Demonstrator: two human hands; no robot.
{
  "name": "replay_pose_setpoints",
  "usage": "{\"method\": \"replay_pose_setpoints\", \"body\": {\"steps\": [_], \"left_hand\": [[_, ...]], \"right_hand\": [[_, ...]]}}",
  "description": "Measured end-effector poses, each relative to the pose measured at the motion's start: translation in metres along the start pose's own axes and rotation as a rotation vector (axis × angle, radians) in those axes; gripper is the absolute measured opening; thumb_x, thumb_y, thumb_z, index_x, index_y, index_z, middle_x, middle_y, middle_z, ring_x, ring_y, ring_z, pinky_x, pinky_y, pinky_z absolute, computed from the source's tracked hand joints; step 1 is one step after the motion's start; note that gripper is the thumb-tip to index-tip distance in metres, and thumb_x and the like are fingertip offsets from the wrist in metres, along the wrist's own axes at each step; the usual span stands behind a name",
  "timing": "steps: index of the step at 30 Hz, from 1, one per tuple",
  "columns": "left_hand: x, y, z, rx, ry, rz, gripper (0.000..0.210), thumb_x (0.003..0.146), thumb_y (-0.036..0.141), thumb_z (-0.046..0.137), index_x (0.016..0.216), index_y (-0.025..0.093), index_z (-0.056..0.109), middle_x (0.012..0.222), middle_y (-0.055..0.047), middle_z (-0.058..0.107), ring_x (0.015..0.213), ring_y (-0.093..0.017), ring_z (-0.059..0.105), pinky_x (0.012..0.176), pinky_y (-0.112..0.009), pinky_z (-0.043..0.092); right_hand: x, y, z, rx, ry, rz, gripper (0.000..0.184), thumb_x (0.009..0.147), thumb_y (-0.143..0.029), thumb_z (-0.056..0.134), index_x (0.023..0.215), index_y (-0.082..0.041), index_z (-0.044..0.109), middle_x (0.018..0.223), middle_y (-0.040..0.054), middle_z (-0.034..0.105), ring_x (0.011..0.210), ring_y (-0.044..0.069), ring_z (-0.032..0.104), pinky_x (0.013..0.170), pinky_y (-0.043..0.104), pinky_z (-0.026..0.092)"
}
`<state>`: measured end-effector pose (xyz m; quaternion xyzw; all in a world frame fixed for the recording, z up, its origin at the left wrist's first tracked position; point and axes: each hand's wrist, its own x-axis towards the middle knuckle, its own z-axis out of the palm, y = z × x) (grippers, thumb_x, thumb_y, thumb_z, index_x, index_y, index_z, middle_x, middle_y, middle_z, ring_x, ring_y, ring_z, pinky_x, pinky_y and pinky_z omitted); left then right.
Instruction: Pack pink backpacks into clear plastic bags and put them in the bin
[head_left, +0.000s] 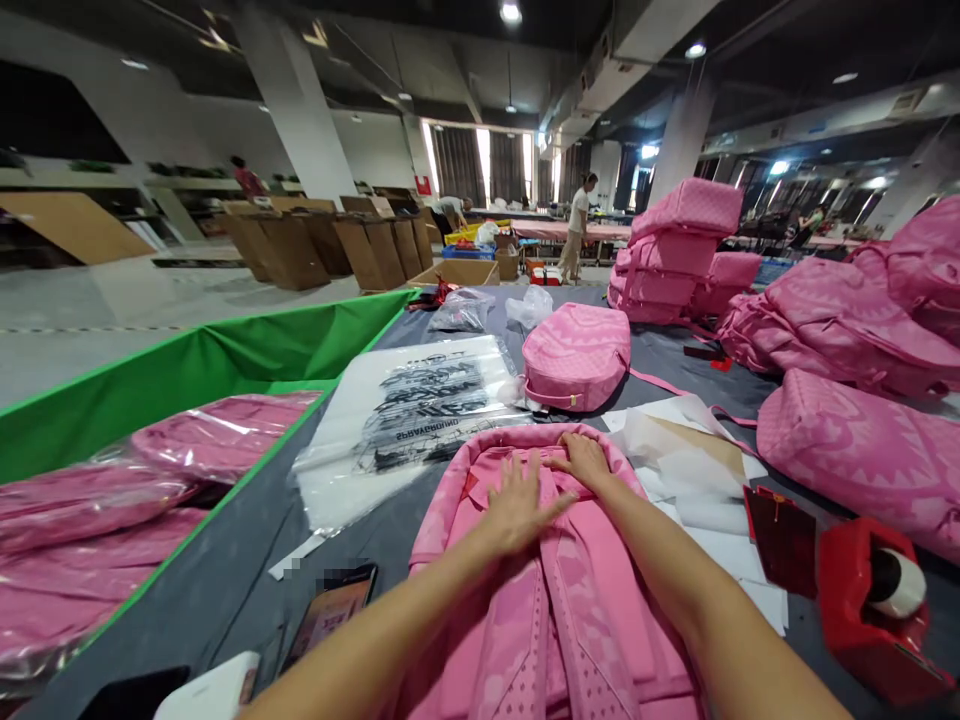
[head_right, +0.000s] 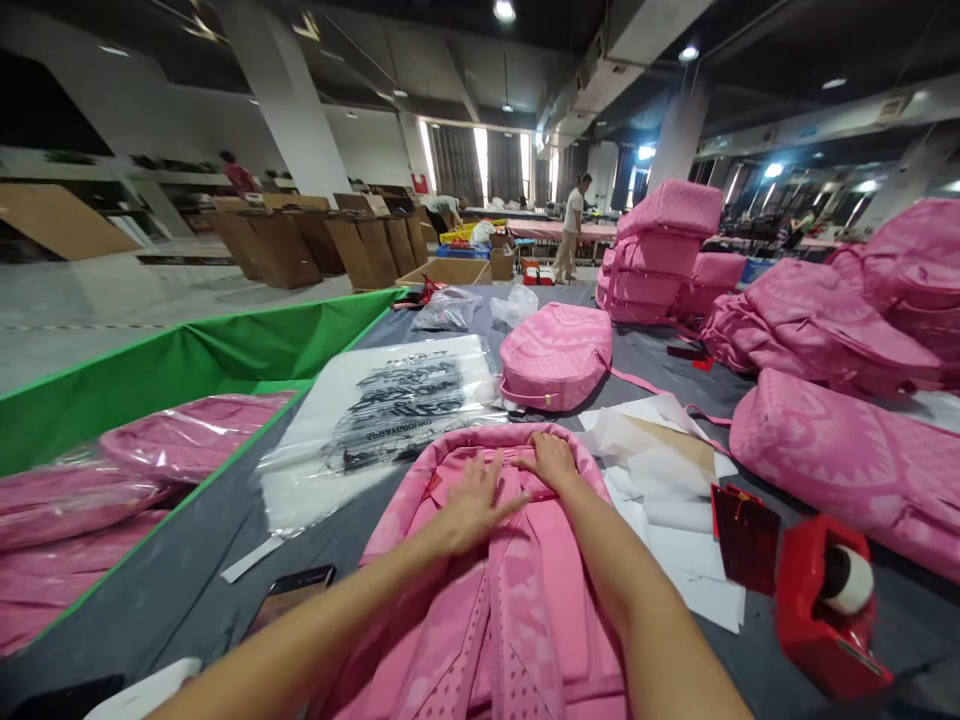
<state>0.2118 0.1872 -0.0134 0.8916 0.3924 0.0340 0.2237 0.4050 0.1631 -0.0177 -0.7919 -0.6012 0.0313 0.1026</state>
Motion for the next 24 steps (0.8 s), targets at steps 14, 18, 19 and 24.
{"method": "replay_pose_setpoints", "body": {"steps": [14,18,19,24], "left_hand": [[-0.018,-0.010,0.056,0.149,0.379,-0.001,0.056,0.101,0.037,0.045,0.155,0.024,0.046,0.169,-0.010,0.021,0.158,-0.033,0.017,0.126,-0.061,0.017],[-0.001,-0.022,0.070,0.172,0.407,0.063,0.055,0.097,0.031,0.050,0.152,0.034,0.049,0.169,-0.008,0.023,0.157,-0.039,0.018,0.122,-0.070,0.019],[0.006,-0.024,0.069,0.163,0.382,0.079,0.056,0.096,0.032,0.052,0.152,0.036,0.049,0.170,-0.009,0.023,0.157,-0.040,0.018,0.121,-0.071,0.019],[0.028,-0.027,0.059,0.105,0.457,0.084,0.050,0.099,0.038,0.051,0.148,0.033,0.055,0.169,-0.006,0.027,0.157,-0.038,0.020,0.124,-0.064,0.023]], "right_hand": [[0.031,0.018,-0.044,-0.216,-0.041,0.002,0.047,0.085,-0.014,0.070,0.131,-0.017,0.063,0.130,0.0138,0.068,0.120,0.026,0.064,0.092,0.032,0.051],[0.073,0.026,-0.039,-0.224,-0.148,0.038,0.046,0.056,-0.021,0.094,0.098,-0.022,0.075,0.104,0.0069,0.077,0.102,0.028,0.072,0.075,0.027,0.051],[0.081,0.026,-0.038,-0.229,-0.159,0.050,0.045,0.054,-0.021,0.095,0.094,-0.022,0.075,0.103,0.0073,0.078,0.101,0.029,0.073,0.075,0.027,0.051],[0.076,0.019,-0.038,-0.243,-0.113,0.067,0.046,0.069,-0.015,0.086,0.114,-0.016,0.073,0.116,0.0151,0.075,0.111,0.032,0.070,0.086,0.033,0.053]]}}
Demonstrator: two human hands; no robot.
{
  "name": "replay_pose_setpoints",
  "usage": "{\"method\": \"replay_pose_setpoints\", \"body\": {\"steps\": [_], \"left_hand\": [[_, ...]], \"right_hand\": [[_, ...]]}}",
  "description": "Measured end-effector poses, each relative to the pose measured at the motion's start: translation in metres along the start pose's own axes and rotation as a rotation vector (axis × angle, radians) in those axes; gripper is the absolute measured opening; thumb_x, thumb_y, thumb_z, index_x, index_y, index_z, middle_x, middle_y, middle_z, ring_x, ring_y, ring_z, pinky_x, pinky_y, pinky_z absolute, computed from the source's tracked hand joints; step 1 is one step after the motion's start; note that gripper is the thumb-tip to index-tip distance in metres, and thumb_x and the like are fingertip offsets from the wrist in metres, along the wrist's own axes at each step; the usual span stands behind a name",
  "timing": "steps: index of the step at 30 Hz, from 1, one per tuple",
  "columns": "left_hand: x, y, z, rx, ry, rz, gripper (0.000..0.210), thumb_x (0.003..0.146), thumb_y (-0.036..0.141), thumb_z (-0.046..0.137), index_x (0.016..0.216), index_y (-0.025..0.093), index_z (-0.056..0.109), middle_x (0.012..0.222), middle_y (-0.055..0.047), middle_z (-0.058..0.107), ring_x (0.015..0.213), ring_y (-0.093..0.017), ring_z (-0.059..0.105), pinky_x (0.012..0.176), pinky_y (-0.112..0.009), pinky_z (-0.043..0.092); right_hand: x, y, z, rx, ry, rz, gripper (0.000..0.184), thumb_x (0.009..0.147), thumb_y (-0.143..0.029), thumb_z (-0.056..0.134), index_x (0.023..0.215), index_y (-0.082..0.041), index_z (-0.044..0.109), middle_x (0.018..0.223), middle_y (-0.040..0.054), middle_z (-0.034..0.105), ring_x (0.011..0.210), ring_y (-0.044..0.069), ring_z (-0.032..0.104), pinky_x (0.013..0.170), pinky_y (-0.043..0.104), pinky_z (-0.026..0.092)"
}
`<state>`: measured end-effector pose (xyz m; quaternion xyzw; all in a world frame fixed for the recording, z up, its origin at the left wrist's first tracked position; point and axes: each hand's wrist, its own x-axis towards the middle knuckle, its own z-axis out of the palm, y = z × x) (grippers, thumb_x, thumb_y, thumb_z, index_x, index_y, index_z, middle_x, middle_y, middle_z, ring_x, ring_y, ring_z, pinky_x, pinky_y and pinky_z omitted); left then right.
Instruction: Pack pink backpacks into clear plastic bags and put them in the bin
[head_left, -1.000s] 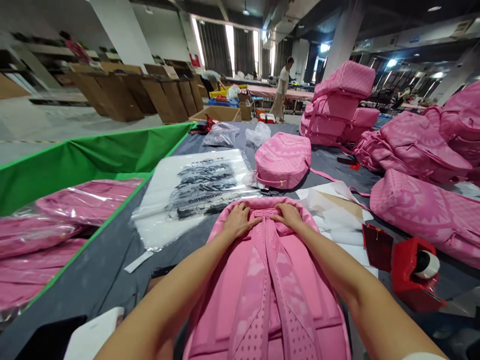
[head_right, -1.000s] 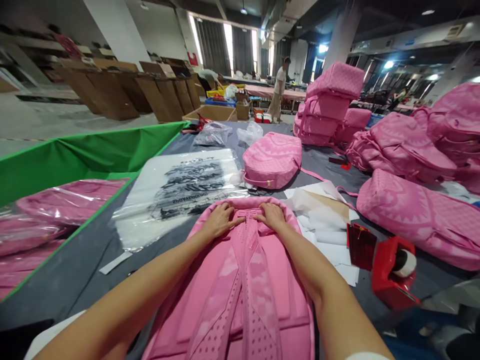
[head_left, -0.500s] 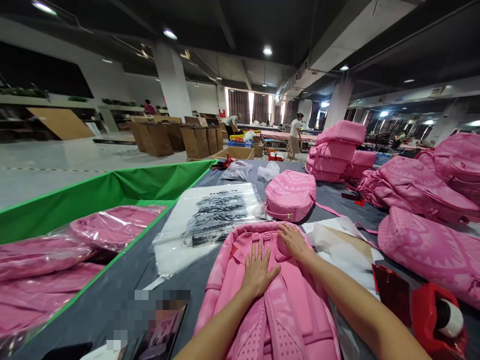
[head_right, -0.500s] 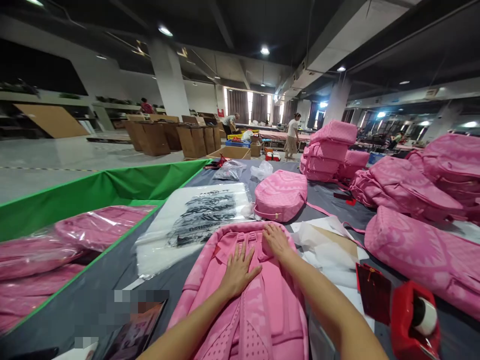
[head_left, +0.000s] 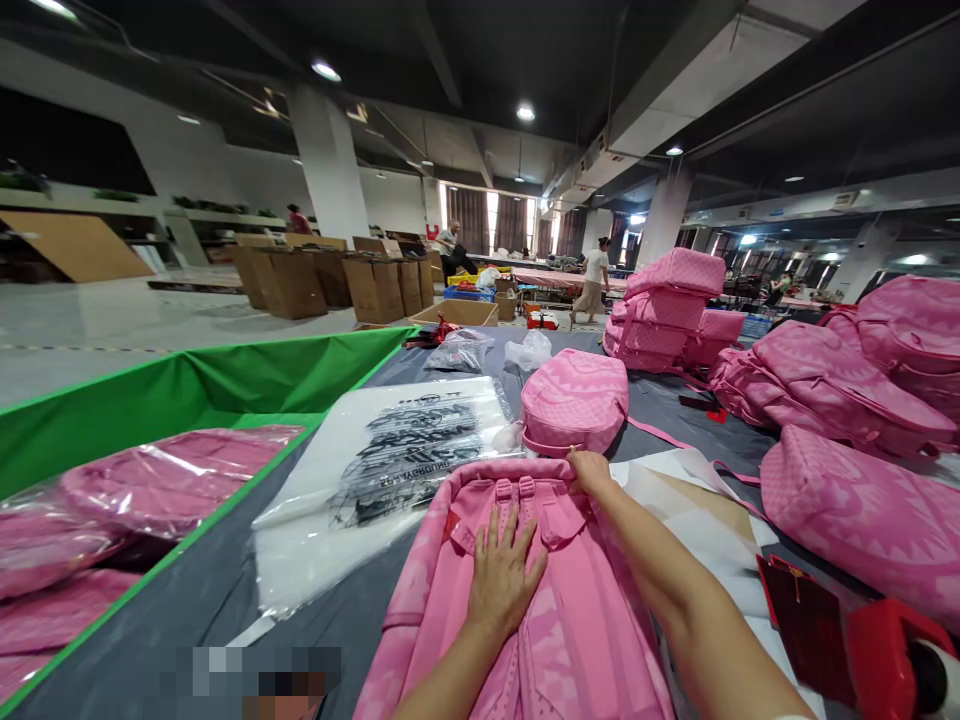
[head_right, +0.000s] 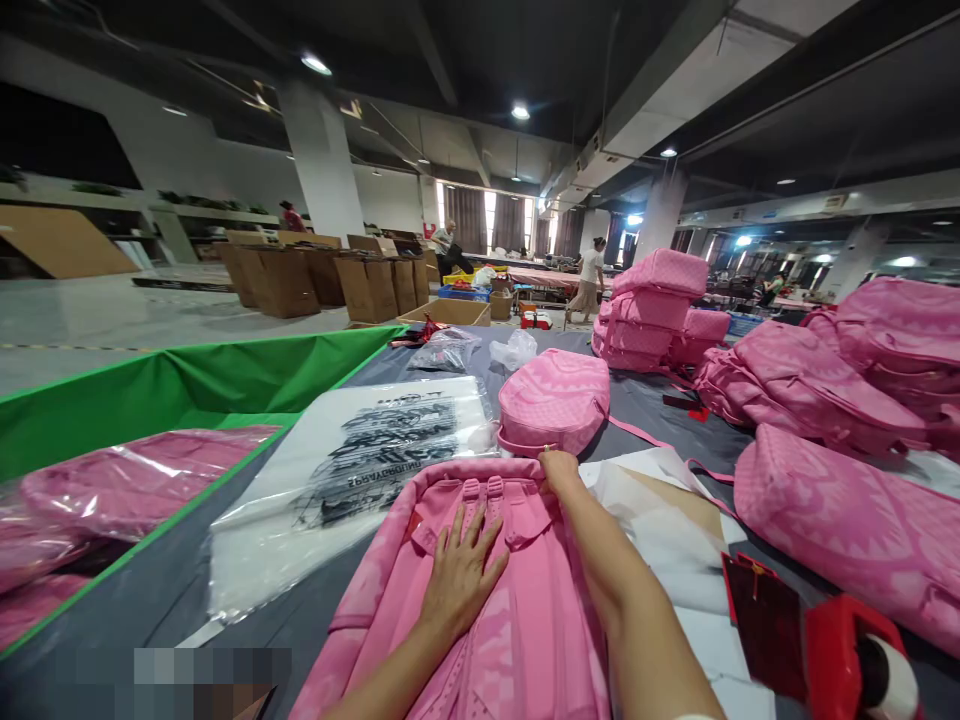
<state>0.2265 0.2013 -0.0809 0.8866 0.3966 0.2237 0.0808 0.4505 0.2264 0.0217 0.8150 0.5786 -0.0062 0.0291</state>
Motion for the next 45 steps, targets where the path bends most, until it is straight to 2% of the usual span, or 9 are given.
{"method": "replay_pose_setpoints", "body": {"steps": [5,12,16,20,25,31,37,40,45], "left_hand": [[-0.005,0.007,-0.002,0.000,0.074,-0.014,0.050,0.096,0.034,0.053,0.146,0.029,0.059,0.162,-0.006,0.043,0.150,-0.042,0.032,0.122,-0.063,0.028],[0.006,-0.001,-0.006,-0.491,0.078,-0.080,0.052,0.096,0.022,0.032,0.140,0.016,0.061,0.151,-0.014,0.055,0.150,-0.033,0.036,0.125,-0.058,0.024],[0.007,-0.010,-0.026,-0.581,-0.003,-0.182,0.060,0.101,0.025,0.014,0.146,0.008,0.050,0.152,-0.022,0.050,0.150,-0.031,0.035,0.122,-0.057,0.032],[-0.045,-0.003,-0.067,-0.655,-0.162,-0.079,0.050,0.105,0.039,0.023,0.131,0.021,0.061,0.136,-0.012,0.063,0.134,-0.024,0.052,0.116,-0.045,0.041],[-0.115,0.029,-0.120,-0.537,-0.448,0.737,0.036,0.103,0.044,0.042,0.087,0.022,0.065,0.090,-0.005,0.068,0.090,-0.022,0.057,0.092,-0.039,0.048],[-0.124,0.024,-0.064,-0.322,-0.433,1.027,0.039,0.102,0.024,0.032,0.074,0.023,0.059,0.072,-0.007,0.060,0.074,-0.023,0.050,0.080,-0.039,0.045],[-0.123,0.021,-0.051,-0.133,-0.315,0.868,0.041,0.103,0.028,0.030,0.087,0.018,0.067,0.084,-0.011,0.064,0.086,-0.025,0.054,0.088,-0.043,0.044],[-0.115,0.015,-0.063,-0.008,-0.251,0.626,0.041,0.103,0.038,0.039,0.120,0.014,0.068,0.122,-0.015,0.065,0.119,-0.030,0.053,0.109,-0.049,0.038],[-0.096,-0.004,-0.062,0.064,-0.282,0.248,0.068,0.097,0.059,0.051,0.158,0.032,0.039,0.167,-0.011,0.031,0.154,-0.045,0.018,0.122,-0.067,0.011]], "right_hand": [[-0.093,-0.020,-0.004,0.002,0.115,-0.123,0.045,0.097,-0.014,0.051,0.141,-0.017,0.059,0.152,0.0177,0.053,0.141,0.034,0.049,0.115,0.052,0.038],[-0.244,-0.077,0.024,0.325,0.172,-1.045,0.049,0.094,-0.055,0.055,0.133,-0.026,0.058,0.139,0.0095,0.062,0.128,0.023,0.055,0.119,0.048,0.030],[-0.228,-0.091,0.055,0.406,0.185,-0.846,0.035,0.094,-0.034,0.050,0.123,-0.017,0.061,0.122,0.0130,0.067,0.115,0.025,0.058,0.107,0.047,0.042],[-0.208,-0.089,0.080,0.536,0.170,-0.770,0.032,0.099,-0.029,0.044,0.123,-0.015,0.060,0.125,0.0154,0.065,0.123,0.026,0.054,0.113,0.051,0.040],[-0.211,-0.088,0.094,0.913,0.213,-0.631,0.029,0.102,-0.030,0.040,0.120,-0.018,0.060,0.115,0.0103,0.067,0.113,0.021,0.061,0.105,0.044,0.051],[-0.207,-0.090,0.100,1.295,0.320,-0.270,0.027,0.097,-0.023,0.039,0.110,-0.020,0.062,0.104,0.0057,0.067,0.093,0.015,0.067,0.086,0.030,0.059],[-0.201,-0.076,0.074,1.170,0.286,-0.277,0.020,0.092,-0.029,0.045,0.098,-0.018,0.061,0.088,0.0034,0.066,0.081,0.016,0.064,0.080,0.031,0.055],[-0.213,-0.069,0.042,0.939,0.334,-0.532,0.020,0.088,-0.027,0.048,0.101,-0.018,0.061,0.097,0.0073,0.066,0.092,0.019,0.063,0.086,0.034,0.052],[-0.244,-0.084,0.025,0.396,0.047,-1.449,0.015,0.086,-0.029,0.058,0.097,-0.021,0.064,0.086,0.0045,0.064,0.082,0.019,0.056,0.080,0.032,0.046]]}}
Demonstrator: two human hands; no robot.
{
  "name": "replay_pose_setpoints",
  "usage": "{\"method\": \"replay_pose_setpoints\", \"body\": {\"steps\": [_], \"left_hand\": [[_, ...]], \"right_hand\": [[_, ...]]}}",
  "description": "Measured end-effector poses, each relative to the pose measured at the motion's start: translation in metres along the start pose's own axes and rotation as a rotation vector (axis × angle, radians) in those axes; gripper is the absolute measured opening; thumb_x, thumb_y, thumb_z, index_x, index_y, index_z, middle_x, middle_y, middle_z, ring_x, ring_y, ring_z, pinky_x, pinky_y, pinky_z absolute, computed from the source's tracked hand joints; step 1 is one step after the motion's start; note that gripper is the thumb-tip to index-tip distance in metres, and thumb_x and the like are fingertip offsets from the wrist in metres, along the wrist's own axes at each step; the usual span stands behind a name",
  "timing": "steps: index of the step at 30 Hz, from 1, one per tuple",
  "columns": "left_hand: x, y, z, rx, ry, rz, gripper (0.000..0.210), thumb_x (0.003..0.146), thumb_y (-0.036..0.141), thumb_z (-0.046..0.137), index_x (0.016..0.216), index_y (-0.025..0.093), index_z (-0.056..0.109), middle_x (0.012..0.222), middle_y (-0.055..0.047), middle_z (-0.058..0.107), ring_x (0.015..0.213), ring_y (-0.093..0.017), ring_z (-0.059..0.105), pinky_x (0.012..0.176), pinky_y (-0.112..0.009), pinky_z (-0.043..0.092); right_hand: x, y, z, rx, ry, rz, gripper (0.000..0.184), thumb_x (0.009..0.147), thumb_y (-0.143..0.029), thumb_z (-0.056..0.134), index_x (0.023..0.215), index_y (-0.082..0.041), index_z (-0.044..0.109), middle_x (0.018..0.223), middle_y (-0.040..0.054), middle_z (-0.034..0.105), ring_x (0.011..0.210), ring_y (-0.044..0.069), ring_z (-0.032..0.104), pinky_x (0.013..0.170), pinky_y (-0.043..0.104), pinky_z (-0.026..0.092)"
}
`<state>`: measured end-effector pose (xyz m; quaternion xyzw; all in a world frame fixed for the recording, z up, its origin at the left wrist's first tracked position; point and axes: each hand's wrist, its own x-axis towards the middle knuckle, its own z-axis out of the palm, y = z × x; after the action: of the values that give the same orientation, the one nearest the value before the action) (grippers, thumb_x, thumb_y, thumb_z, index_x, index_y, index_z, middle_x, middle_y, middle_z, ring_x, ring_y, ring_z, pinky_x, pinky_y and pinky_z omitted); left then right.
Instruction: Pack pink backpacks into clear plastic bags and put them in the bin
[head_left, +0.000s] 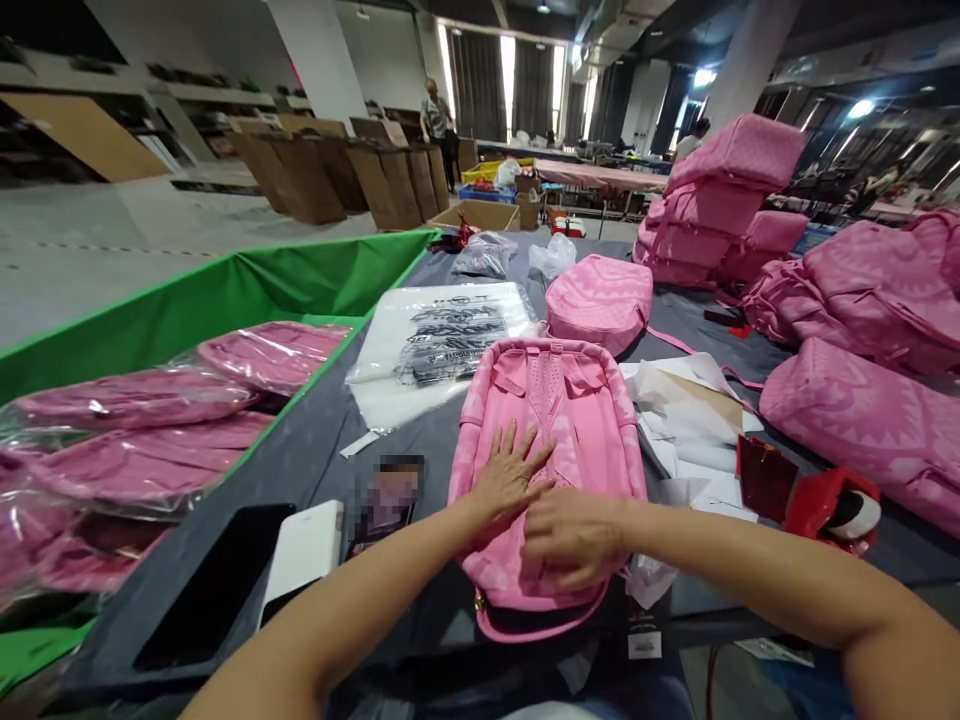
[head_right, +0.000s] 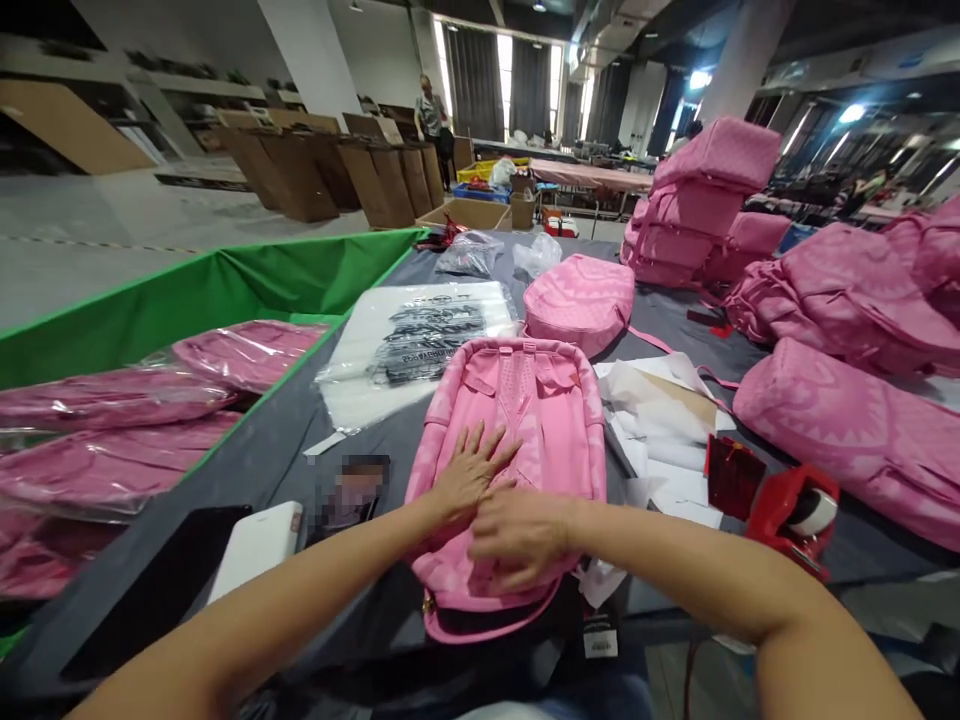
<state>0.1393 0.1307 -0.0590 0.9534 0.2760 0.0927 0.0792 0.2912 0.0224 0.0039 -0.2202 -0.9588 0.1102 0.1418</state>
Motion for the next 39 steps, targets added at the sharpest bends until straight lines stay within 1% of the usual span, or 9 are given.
{"method": "replay_pose_setpoints", "body": {"steps": [3,9,13,18,22,27,32,36,39], "left_hand": [[0.000,-0.005,0.012,-0.032,-0.002,-0.029,0.067,0.097,0.065,0.047,0.158,0.040,0.036,0.169,-0.007,0.027,0.155,-0.045,0.015,0.122,-0.069,0.008],[0.003,-0.004,0.020,-0.063,0.095,-0.012,0.061,0.097,0.064,0.049,0.155,0.047,0.037,0.170,0.000,0.025,0.157,-0.041,0.012,0.124,-0.067,0.005],[-0.002,0.003,0.016,-0.043,0.090,-0.046,0.061,0.098,0.055,0.053,0.156,0.044,0.037,0.169,-0.003,0.029,0.156,-0.040,0.017,0.123,-0.068,0.011],[-0.055,0.018,0.034,0.015,0.121,-0.039,0.066,0.097,0.045,0.056,0.158,0.043,0.032,0.170,-0.003,0.027,0.156,-0.041,0.019,0.123,-0.064,0.015],[-0.087,0.028,0.020,0.015,0.087,0.000,0.064,0.097,0.058,0.050,0.157,0.038,0.040,0.163,-0.009,0.040,0.148,-0.041,0.035,0.120,-0.063,0.020],[-0.021,0.025,-0.033,-0.091,0.037,0.037,0.049,0.101,0.059,0.042,0.124,0.026,0.070,0.103,-0.010,0.072,0.098,-0.030,0.066,0.101,-0.053,0.040],[0.066,0.011,-0.028,-0.133,0.256,-0.162,0.047,0.104,0.037,0.041,0.145,0.015,0.051,0.131,-0.018,0.064,0.121,-0.030,0.058,0.100,-0.045,0.044],[0.079,0.009,0.002,-0.130,0.353,-0.235,0.044,0.103,0.027,0.040,0.143,0.014,0.053,0.146,-0.019,0.054,0.130,-0.031,0.052,0.108,-0.049,0.043],[0.076,0.012,0.014,-0.176,0.412,-0.128,0.039,0.100,0.024,0.043,0.134,0.015,0.060,0.144,-0.019,0.055,0.131,-0.032,0.051,0.112,-0.052,0.042]], "right_hand": [[0.003,0.003,0.032,-0.009,-0.131,-0.085,0.016,0.080,-0.027,0.064,0.095,-0.020,0.066,0.080,0.0022,0.062,0.075,0.018,0.053,0.075,0.032,0.045],[-0.011,0.030,0.073,-0.049,-0.096,-0.016,0.014,0.074,-0.026,0.065,0.087,-0.024,0.062,0.077,0.0006,0.062,0.076,0.019,0.054,0.080,0.036,0.043],[-0.012,0.021,0.074,-0.148,-0.074,0.034,0.015,0.076,-0.031,0.064,0.088,-0.024,0.060,0.077,0.0013,0.060,0.078,0.020,0.054,0.083,0.037,0.044],[-0.012,-0.024,0.077,-0.368,0.105,0.113,0.015,0.086,-0.036,0.059,0.087,-0.021,0.062,0.082,0.0041,0.065,0.080,0.020,0.057,0.084,0.038,0.047],[-0.010,-0.017,0.030,-0.428,0.355,0.591,0.035,0.093,-0.024,0.051,0.126,-0.022,0.063,0.130,0.0123,0.066,0.123,0.024,0.056,0.111,0.046,0.040],[-0.007,0.048,-0.007,-0.297,0.452,1.395,0.056,0.103,-0.027,0.035,0.155,-0.008,0.043,0.160,0.0195,0.042,0.152,0.028,0.034,0.124,0.048,0.028],[-0.011,0.068,0.042,-0.372,0.216,1.376,0.062,0.103,-0.033,0.039,0.158,-0.005,0.038,0.166,0.0193,0.029,0.157,0.032,0.024,0.127,0.052,0.018],[-0.024,0.076,0.058,-0.420,0.260,1.358,0.060,0.102,-0.030,0.037,0.155,-0.005,0.042,0.164,0.0201,0.035,0.154,0.032,0.030,0.126,0.052,0.021],[-0.036,0.081,0.058,-0.360,0.426,1.326,0.054,0.101,-0.029,0.034,0.148,-0.008,0.052,0.159,0.0185,0.045,0.150,0.031,0.038,0.125,0.051,0.026]]}}
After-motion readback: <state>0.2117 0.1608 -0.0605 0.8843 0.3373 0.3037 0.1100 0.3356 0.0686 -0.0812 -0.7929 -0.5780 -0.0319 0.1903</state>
